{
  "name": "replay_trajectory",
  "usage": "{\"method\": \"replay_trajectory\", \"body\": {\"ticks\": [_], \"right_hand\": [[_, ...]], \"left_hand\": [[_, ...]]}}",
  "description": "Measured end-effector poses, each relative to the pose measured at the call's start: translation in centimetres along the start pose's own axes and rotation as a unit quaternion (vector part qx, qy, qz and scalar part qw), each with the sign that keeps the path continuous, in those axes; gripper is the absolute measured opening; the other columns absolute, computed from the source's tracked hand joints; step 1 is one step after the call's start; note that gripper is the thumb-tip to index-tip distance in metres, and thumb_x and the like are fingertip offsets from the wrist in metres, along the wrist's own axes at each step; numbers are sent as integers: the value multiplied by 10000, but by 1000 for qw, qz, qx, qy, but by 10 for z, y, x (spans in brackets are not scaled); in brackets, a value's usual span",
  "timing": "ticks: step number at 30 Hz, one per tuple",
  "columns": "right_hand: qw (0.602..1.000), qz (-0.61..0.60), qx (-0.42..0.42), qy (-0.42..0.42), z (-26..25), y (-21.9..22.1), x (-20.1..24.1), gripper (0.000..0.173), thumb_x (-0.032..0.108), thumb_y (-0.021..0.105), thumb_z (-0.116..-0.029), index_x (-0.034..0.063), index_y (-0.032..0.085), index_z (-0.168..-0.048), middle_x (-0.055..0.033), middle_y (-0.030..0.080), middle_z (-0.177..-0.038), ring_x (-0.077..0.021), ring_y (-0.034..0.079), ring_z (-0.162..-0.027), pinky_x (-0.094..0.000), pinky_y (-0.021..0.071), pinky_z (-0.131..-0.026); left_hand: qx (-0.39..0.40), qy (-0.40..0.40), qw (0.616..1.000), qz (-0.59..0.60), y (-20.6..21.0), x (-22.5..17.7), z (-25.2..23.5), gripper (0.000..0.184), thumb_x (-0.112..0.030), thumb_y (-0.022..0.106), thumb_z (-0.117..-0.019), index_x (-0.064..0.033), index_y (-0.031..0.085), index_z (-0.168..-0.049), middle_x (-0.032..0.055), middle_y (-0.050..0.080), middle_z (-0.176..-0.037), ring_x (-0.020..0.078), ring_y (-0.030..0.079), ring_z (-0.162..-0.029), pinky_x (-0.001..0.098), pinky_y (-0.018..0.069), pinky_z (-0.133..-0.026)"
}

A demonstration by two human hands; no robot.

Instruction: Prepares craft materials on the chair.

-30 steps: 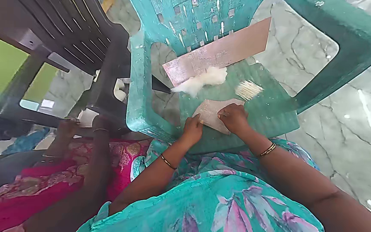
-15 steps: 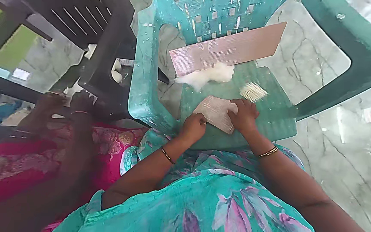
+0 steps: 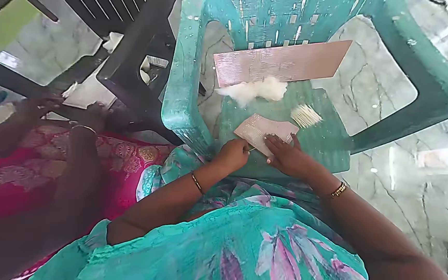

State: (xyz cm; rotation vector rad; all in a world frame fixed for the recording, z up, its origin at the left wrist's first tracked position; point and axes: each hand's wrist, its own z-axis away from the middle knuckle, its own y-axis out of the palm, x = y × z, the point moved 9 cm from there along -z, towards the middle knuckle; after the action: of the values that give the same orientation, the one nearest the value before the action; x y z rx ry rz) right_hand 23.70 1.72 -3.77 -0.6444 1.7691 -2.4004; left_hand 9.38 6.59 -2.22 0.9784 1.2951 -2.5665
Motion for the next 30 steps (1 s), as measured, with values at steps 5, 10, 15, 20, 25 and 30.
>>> {"method": "replay_trajectory", "body": {"ticks": [5, 10, 15, 20, 25, 30], "right_hand": [[998, 15, 59, 7, 46, 6, 0, 667, 491, 377, -1081, 116, 294, -1626, -72, 253, -1702, -232, 189, -1584, -719, 4, -1200], [1000, 2, 13, 27, 50, -19, -13, 626, 446, 404, -1077, 82, 384, -1585, -103, 350, -1658, -280, 264, -1561, -737, 33, -1190], [998, -3, -61, 24, -7, -26, -13, 613, 400, 444, -1078, 74, 364, -1591, -114, 335, -1663, -304, 293, -1547, -739, 95, -1182], [999, 7, -37, -5, -48, -8, 2, 649, 420, 396, -1086, 77, 279, -1624, -99, 265, -1695, -285, 241, -1568, -731, 53, -1192], [1000, 9, -1, -20, -17, 1, 10, 689, 452, 383, -1076, 43, 272, -1620, -126, 253, -1696, -284, 212, -1577, -733, 65, -1186], [994, 5, 109, 18, 27, 6, 15, 660, 446, 356, -1097, 96, 229, -1641, -87, 188, -1719, -231, 129, -1596, -690, -23, -1213]], "left_hand": [[59, 8, 998, 19, 15, -4, 8, 223, -140, 565, -1051, 13, 677, -1168, 191, 689, -1093, 316, 672, -1021, 514, 527, -946], [24, 17, 998, 51, 7, 0, 6, 221, -127, 553, -1055, 27, 675, -1157, 200, 687, -1081, 317, 673, -1011, 504, 530, -933], [-27, 19, 999, 34, -11, 9, -4, 220, -110, 537, -1055, 40, 675, -1139, 213, 683, -1094, 339, 665, -1055, 520, 518, -960], [-4, 20, 1000, -6, -14, 10, -10, 242, -111, 508, -1066, 45, 661, -1170, 219, 656, -1169, 343, 637, -1138, 504, 489, -1021], [7, 27, 1000, 13, -7, 9, -2, 217, -101, 546, -1048, 39, 675, -1153, 219, 663, -1151, 350, 644, -1105, 521, 501, -990], [45, 52, 998, 13, 9, -4, 4, 211, -103, 550, -1047, 33, 676, -1146, 205, 664, -1135, 333, 645, -1091, 513, 506, -988]]}}
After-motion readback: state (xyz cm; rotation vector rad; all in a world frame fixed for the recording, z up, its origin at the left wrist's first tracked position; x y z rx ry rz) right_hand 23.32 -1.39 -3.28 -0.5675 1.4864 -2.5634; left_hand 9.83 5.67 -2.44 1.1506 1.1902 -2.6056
